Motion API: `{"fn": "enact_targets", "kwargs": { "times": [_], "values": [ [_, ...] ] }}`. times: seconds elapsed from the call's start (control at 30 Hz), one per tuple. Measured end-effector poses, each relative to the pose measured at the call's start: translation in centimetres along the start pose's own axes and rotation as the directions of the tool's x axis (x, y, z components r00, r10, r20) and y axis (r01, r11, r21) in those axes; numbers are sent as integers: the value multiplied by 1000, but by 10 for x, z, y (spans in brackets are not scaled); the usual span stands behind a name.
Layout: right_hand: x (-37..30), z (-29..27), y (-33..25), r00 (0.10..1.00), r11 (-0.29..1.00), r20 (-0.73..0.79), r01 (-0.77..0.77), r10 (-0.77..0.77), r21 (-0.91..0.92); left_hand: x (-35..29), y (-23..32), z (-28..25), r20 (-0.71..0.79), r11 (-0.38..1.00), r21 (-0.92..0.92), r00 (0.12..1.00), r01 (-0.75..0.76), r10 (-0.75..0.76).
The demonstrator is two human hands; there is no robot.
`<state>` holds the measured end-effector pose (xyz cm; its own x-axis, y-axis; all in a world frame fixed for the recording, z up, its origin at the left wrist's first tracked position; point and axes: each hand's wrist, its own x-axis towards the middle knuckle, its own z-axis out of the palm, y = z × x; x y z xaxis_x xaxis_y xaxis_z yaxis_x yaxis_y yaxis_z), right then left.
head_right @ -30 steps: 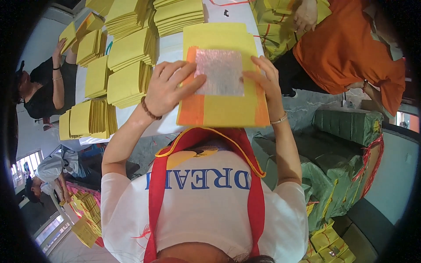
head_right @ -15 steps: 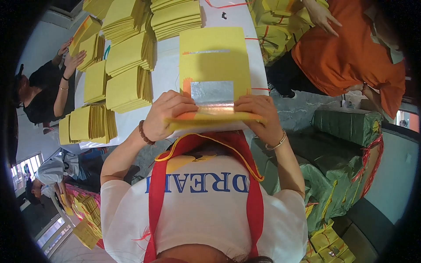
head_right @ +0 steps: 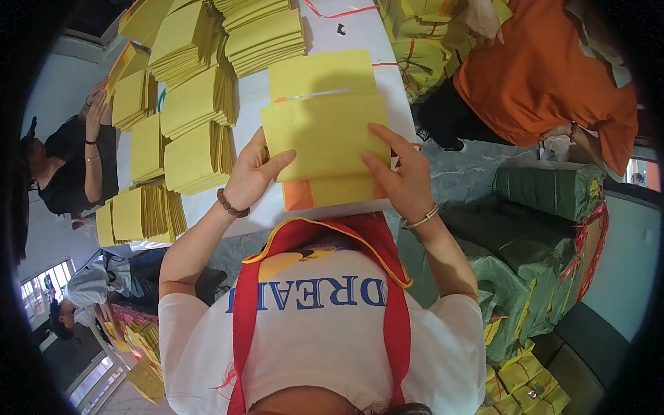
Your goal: Folding sheets of joss paper and organizing them into stacks and bundles.
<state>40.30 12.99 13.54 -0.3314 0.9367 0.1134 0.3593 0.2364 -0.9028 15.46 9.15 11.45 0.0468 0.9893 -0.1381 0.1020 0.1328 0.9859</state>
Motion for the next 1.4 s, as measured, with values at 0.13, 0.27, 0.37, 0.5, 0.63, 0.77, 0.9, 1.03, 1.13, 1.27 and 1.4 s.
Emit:
{"fn": "enact_targets", "kwargs": {
  "times": [0.13,0.27,0.37,0.5,0.63,0.77,0.9,1.03,1.13,1.27,1.4],
  "values": [
    [5,3,17,990,972,-34,-126,135,199,2,19,1,-37,992,124,999,-1,6],
    [11,7,24,983,960,-19,-176,185,218,0,20,4,-127,976,215,992,22,6],
    [15,7,22,980,964,-2,-194,198,180,-1,19,3,-113,961,278,993,-10,43],
    [16,10,25,976,949,-20,-204,215,239,4,20,0,-81,973,230,997,15,4],
    [18,7,29,976,952,11,-214,217,217,4,24,-11,-57,991,91,994,94,-89],
    [19,5,30,977,962,8,-211,213,173,8,45,-19,-224,919,357,940,-166,257],
    [19,7,25,975,955,3,-219,223,202,9,66,11,503,310,665,714,-680,487],
    [20,6,25,973,951,14,-228,230,207,17,56,39,569,295,678,735,-673,368],
    [20,7,24,972,947,9,-229,233,224,28,34,40,569,253,726,766,-639,300],
    [19,3,20,964,946,43,-266,262,184,29,28,41,566,240,731,764,-639,309],
    [1,6,-6,997,946,-63,22,-44,-324,26,23,41,542,245,751,784,-613,302]
  ]
}}
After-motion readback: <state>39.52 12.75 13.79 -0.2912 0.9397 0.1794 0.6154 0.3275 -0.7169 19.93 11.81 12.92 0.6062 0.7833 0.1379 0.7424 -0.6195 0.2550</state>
